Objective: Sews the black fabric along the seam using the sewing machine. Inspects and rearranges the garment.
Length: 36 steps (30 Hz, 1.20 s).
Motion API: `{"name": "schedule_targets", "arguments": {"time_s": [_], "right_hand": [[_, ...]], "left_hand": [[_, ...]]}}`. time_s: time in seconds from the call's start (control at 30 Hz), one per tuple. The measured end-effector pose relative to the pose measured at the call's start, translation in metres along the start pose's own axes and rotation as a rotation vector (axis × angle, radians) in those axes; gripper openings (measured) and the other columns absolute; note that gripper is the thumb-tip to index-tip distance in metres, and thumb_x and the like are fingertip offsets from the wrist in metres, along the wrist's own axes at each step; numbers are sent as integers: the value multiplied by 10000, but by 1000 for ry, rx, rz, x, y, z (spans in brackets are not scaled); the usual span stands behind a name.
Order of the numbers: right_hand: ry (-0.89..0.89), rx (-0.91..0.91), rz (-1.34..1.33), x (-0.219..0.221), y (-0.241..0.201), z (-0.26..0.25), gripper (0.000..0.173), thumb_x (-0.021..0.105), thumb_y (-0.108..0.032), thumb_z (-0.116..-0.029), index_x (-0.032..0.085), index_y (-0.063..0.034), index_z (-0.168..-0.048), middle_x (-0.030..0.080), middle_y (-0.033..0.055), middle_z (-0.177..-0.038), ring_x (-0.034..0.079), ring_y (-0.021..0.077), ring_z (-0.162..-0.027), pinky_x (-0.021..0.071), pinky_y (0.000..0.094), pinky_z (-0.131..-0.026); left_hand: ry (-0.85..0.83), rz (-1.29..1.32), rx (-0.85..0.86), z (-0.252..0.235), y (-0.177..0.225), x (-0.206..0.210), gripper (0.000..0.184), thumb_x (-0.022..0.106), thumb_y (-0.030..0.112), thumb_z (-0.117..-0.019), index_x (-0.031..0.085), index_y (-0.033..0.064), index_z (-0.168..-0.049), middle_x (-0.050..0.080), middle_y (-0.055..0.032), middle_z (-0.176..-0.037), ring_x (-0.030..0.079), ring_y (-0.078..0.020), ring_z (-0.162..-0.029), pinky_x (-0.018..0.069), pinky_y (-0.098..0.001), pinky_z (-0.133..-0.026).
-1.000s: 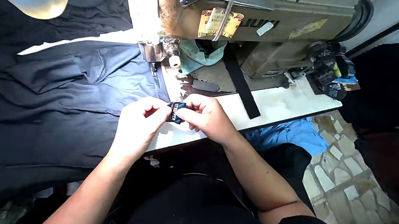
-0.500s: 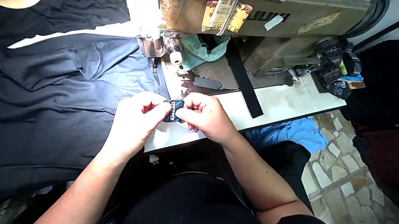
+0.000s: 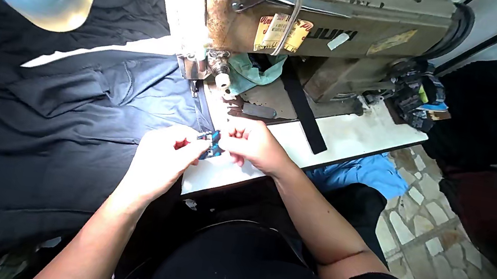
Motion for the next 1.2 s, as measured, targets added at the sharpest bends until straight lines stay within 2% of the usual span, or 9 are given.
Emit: {"name": "schedule_targets", "arguments": {"time_s": [0.07, 0.17, 0.33, 0.47, 0.6, 0.7, 0.83, 1.07, 1.2], "right_hand": [[92, 115, 0, -5, 13, -15, 175, 593, 4, -965, 572, 30, -1136, 608, 39, -809, 549, 34, -547, 478, 177, -479], [121, 340, -82, 6, 34, -20, 497, 562, -93, -1019, 412, -140, -1490, 619, 88, -991, 540, 84, -590, 461, 229, -481], [0, 283, -14, 41, 35, -13, 632, 559, -38, -1023, 321, -177, -1592, 531, 43, -685, 501, 84, -471, 458, 221, -444], [80, 271, 31, 40, 33, 2, 537, 573, 0, -996, 420, -109, -1499, 498, 18, -613, 484, 56, -423, 435, 184, -406], [33, 227, 79, 31, 34, 7, 447, 588, 4, -971, 469, -17, -1401, 523, -3, -588, 483, 23, -426, 417, 159, -418], [84, -30, 535, 12, 18, -9, 243, 596, -5, -978, 650, 43, -1211, 653, 76, -773, 558, 81, -564, 493, 229, -532], [0, -412, 998, 8, 20, -30, 261, 606, -44, -940, 729, 1, -1167, 661, 225, -1267, 632, 372, -1196, 501, 533, -1029], [-29, -649, 991, 28, 28, -14, 161, 635, -60, -873, 776, -21, -940, 738, 161, -1095, 681, 331, -1083, 507, 538, -955], [12, -618, 1022, 32, 30, -10, 140, 637, -48, -858, 771, -37, -895, 730, 177, -1112, 670, 366, -1120, 502, 568, -965]], "left_hand": [[105, -109, -16, 3, -10, -14, 132, 651, 157, -975, 695, 44, -923, 632, 42, -701, 596, 14, -584, 525, -170, -580], [264, -190, -95, 21, -36, -32, 201, 641, 191, -987, 685, -2, -957, 631, -18, -734, 590, -36, -609, 523, -237, -607], [412, 63, -66, 60, -47, -40, 44, 644, 66, -917, 666, 28, -910, 635, 119, -734, 618, 97, -647, 546, -101, -637], [128, -191, 307, 58, -10, -8, 192, 638, 174, -913, 755, 34, -852, 704, -91, -1161, 643, -122, -1134, 521, -285, -988], [0, -549, 403, 40, -9, 39, 133, 671, 100, -901, 743, 31, -813, 684, -256, -1217, 657, -453, -1139, 530, -618, -881], [32, -643, 388, 27, -14, 46, 117, 676, 29, -898, 729, -3, -800, 726, -236, -1050, 696, -436, -987, 544, -574, -768], [156, -479, 317, 21, -15, 34, 152, 631, 43, -901, 742, -32, -830, 723, -189, -888, 701, -365, -899, 550, -498, -798], [203, 200, -58, -8, -11, -14, 116, 660, 90, -963, 699, 95, -854, 656, 69, -755, 608, 20, -688, 523, -180, -650], [327, -103, -14, -49, -38, -39, 218, 622, 144, -1004, 722, -33, -1085, 730, -138, -1029, 692, -169, -976, 536, -374, -927]]}}
Point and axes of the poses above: each hand's wrist, its own z-axis away from the middle knuckle, its own x-axis out of the palm, y = z × x, the point moved 6 cm from there along -z, towards the middle knuckle
